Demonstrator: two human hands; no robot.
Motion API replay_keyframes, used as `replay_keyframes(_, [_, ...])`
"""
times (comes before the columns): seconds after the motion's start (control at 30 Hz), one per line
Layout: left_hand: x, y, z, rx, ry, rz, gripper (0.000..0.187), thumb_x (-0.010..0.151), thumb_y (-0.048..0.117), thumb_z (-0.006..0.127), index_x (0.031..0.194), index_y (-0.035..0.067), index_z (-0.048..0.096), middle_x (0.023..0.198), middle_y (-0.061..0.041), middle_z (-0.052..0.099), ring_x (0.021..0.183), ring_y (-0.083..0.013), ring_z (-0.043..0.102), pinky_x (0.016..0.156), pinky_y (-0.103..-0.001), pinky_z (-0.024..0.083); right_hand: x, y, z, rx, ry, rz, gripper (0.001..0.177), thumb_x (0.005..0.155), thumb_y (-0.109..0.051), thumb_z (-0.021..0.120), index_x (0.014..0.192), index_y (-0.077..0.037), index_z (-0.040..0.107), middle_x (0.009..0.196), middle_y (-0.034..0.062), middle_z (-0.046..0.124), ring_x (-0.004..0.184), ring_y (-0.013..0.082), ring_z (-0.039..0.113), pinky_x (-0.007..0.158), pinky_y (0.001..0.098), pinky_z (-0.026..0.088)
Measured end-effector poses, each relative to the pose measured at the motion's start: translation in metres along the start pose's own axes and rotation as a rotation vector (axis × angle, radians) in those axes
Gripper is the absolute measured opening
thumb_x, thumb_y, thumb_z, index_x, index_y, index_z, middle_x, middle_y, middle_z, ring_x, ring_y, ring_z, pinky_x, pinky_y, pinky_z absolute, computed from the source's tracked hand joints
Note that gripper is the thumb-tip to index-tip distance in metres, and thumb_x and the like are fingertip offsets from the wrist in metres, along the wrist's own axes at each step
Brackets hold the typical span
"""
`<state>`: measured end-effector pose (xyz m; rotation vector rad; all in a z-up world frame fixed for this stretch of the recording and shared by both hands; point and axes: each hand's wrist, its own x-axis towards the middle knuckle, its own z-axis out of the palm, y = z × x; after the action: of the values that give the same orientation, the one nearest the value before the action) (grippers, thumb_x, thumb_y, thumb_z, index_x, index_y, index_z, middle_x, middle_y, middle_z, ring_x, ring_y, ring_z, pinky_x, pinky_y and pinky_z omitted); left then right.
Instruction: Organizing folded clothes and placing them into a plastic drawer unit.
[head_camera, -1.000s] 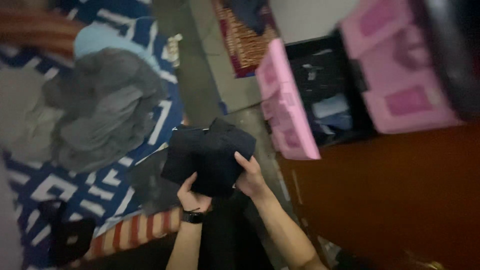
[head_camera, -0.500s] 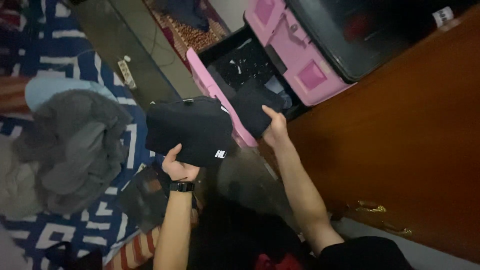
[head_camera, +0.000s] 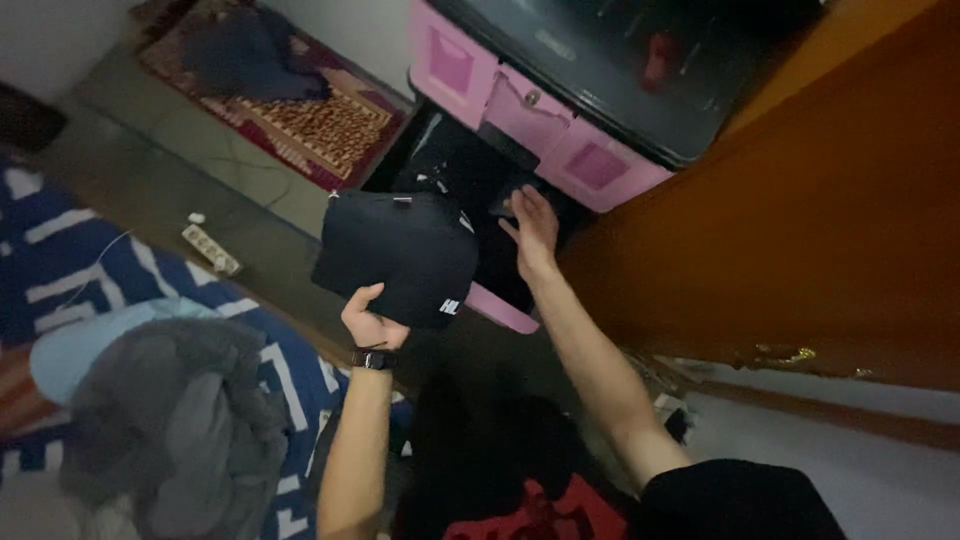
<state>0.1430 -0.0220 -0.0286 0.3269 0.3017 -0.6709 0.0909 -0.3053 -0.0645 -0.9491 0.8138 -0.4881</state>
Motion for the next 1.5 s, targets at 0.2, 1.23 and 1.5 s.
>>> replay_keyframes(0.2, [0.076,0.018,-0.048,0.173,-0.07,-0.219,0.023,0.087,0.013,0.061,0.093,-0.005,0.073,0.101,-0.017,0.076,0.094,-0.0345,0.07,0.094,-0.048,0.055,0.04,0.024,0.013,-0.053,0.419,-0.608,0.05,0.1,-0.014,0.077,0.137,-0.003,0.046,0.118,0.0091,0.059,0.11,0.021,0.056,0.101,0.036,0.048])
replay_keyframes(1.23, [0.153,-0.166,0.069,1.368,-0.627,0.265,0.031,0.074,0.01,0.063,0.1,-0.006,0.061,0.09,-0.01,0.064,0.085,-0.0204,0.059,0.08,-0.033,0.051,-0.014,-0.092,-0.091,-0.363,0.477,-0.705,0.053,0.095,-0.015,0.081,0.137,-0.006,0.049,0.125,0.0108,0.059,0.116,0.0235,0.057,0.1,0.0386,0.05])
replay_keyframes(1.5, [0.115,-0.152,0.075,1.153,-0.404,0.072,0.029,0.072,0.007,0.061,0.1,-0.003,0.065,0.091,-0.003,0.065,0.085,-0.0164,0.06,0.081,-0.03,0.05,-0.03,-0.104,-0.114,-0.467,0.309,-0.523,0.041,0.096,-0.021,0.074,0.129,-0.004,0.055,0.118,0.0079,0.063,0.112,0.0222,0.06,0.101,0.0394,0.051])
